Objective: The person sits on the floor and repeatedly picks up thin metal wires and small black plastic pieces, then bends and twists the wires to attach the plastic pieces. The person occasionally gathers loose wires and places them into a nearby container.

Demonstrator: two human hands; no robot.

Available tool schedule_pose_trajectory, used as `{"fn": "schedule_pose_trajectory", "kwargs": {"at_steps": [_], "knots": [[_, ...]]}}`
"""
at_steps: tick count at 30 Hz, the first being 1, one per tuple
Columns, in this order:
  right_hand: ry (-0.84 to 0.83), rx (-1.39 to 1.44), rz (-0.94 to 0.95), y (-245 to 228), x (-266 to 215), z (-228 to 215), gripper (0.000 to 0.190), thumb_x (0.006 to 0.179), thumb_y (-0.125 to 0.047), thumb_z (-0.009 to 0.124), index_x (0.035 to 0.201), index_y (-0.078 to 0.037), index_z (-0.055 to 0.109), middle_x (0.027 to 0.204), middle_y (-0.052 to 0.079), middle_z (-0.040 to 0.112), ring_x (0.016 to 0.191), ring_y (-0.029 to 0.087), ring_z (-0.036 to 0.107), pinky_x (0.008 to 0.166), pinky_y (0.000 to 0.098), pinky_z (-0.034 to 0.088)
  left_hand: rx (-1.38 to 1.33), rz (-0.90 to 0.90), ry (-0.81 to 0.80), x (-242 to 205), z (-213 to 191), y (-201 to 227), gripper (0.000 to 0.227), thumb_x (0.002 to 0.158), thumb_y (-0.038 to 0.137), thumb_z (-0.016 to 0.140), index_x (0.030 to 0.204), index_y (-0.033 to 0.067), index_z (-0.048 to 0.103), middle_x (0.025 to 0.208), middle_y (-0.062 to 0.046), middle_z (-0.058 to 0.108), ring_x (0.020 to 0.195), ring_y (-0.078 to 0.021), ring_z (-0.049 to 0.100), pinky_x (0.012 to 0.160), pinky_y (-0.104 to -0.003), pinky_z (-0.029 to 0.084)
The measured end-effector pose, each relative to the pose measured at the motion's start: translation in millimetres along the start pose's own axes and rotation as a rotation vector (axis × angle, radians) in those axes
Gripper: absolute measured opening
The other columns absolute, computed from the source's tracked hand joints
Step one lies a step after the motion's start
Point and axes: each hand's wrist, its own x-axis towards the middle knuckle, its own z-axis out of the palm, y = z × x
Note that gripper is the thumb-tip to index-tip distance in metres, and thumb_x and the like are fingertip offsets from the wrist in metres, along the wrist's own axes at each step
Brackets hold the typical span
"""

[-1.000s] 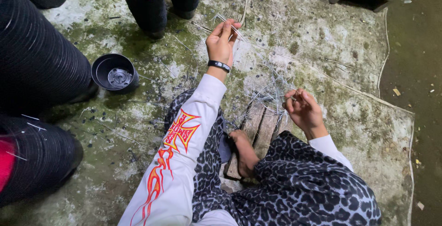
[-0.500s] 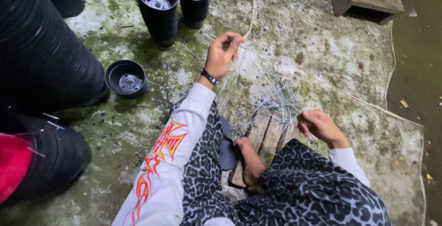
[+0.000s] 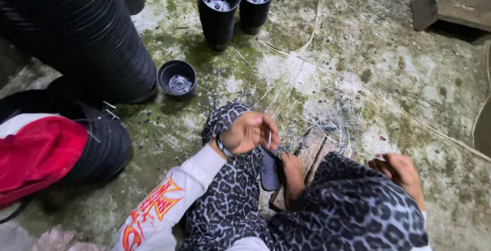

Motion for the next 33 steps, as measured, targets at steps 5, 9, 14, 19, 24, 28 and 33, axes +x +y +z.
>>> {"fn": "schedule_pose_trajectory", "kwargs": {"at_steps": [5, 9, 14, 19, 24, 28, 33], "knots": [[0.325, -0.054, 0.018, 14.4, -23.9, -10.9, 0.027, 0.105, -0.018, 0.059, 0.103, 0.007, 0.067, 0.107, 0.015, 0.07, 0.096, 0.017, 0.065, 0.092, 0.0293, 0.049, 0.316, 0.05, 0.199, -43.0, 12.7, -33.1, 0.015, 0.113, 0.008, 0.063, 0.113, -0.0059, 0.066, 0.092, -0.013, 0.073, 0.094, -0.0233, 0.075, 0.084, -0.033, 0.061], [0.24, -0.092, -0.11, 19.5, -17.1, 8.3, 0.033, 0.11, -0.018, 0.059, 0.094, 0.009, 0.066, 0.092, 0.006, 0.064, 0.081, 0.009, 0.054, 0.078, 0.0238, 0.042, -0.02, -0.111, 0.363, -67.4, 27.0, -39.3, 0.032, 0.1, 0.008, 0.063, 0.131, 0.0054, 0.067, 0.082, -0.007, 0.071, 0.08, -0.0185, 0.071, 0.069, -0.029, 0.055], [0.345, -0.169, -0.057, 12.8, 5.7, 38.5, 0.031, 0.11, -0.021, 0.059, 0.104, 0.008, 0.069, 0.074, -0.002, 0.049, 0.064, 0.005, 0.036, 0.059, 0.024, 0.024, -0.283, -0.383, 0.43, -106.5, 57.5, -65.1, 0.027, 0.104, 0.021, 0.058, 0.116, 0.0022, 0.073, 0.087, -0.008, 0.069, 0.087, -0.0246, 0.069, 0.085, -0.04, 0.056], [0.251, -0.157, -0.051, 8.5, 37.3, 54.6, 0.027, 0.108, -0.018, 0.059, 0.101, 0.006, 0.068, 0.073, -0.003, 0.054, 0.062, 0.005, 0.039, 0.056, 0.0228, 0.027, -0.569, -0.264, 0.453, -124.4, 71.7, -88.6, 0.034, 0.109, 0.032, 0.057, 0.084, 0.0101, 0.061, 0.102, -0.004, 0.067, 0.108, -0.023, 0.065, 0.093, -0.041, 0.051], [0.103, -0.458, -0.107, 3.4, 47.2, 81.2, 0.025, 0.107, -0.014, 0.061, 0.097, 0.007, 0.07, 0.078, -0.005, 0.057, 0.069, 0.003, 0.043, 0.059, 0.0216, 0.033, -0.541, -0.107, 0.68, -131.8, 79.3, -115.3, 0.033, 0.1, 0.029, 0.057, 0.07, 0.0164, 0.052, 0.099, -0.002, 0.067, 0.103, -0.0201, 0.064, 0.087, -0.038, 0.048], [0.154, -0.507, -0.165, 15.0, 39.1, 126.5, 0.022, 0.107, -0.013, 0.058, 0.104, 0.005, 0.071, 0.079, -0.005, 0.061, 0.07, 0.002, 0.046, 0.058, 0.0204, 0.035, -0.473, 0.098, 0.674, -116.2, 61.5, -121.4, 0.041, 0.1, 0.03, 0.059, 0.064, 0.0195, 0.042, 0.089, -0.001, 0.061, 0.091, -0.0199, 0.061, 0.081, -0.037, 0.048], [0.154, -0.545, -0.195, 19.5, 38.9, 145.6, 0.024, 0.11, -0.012, 0.057, 0.105, 0.007, 0.07, 0.079, -0.004, 0.059, 0.072, 0.002, 0.045, 0.059, 0.0203, 0.035, -0.322, 0.062, 0.895, -97.1, 37.2, -91.2, 0.046, 0.1, 0.046, 0.061, 0.066, 0.0173, 0.047, 0.082, 0.001, 0.057, 0.079, -0.0178, 0.054, 0.072, -0.035, 0.045]]}}
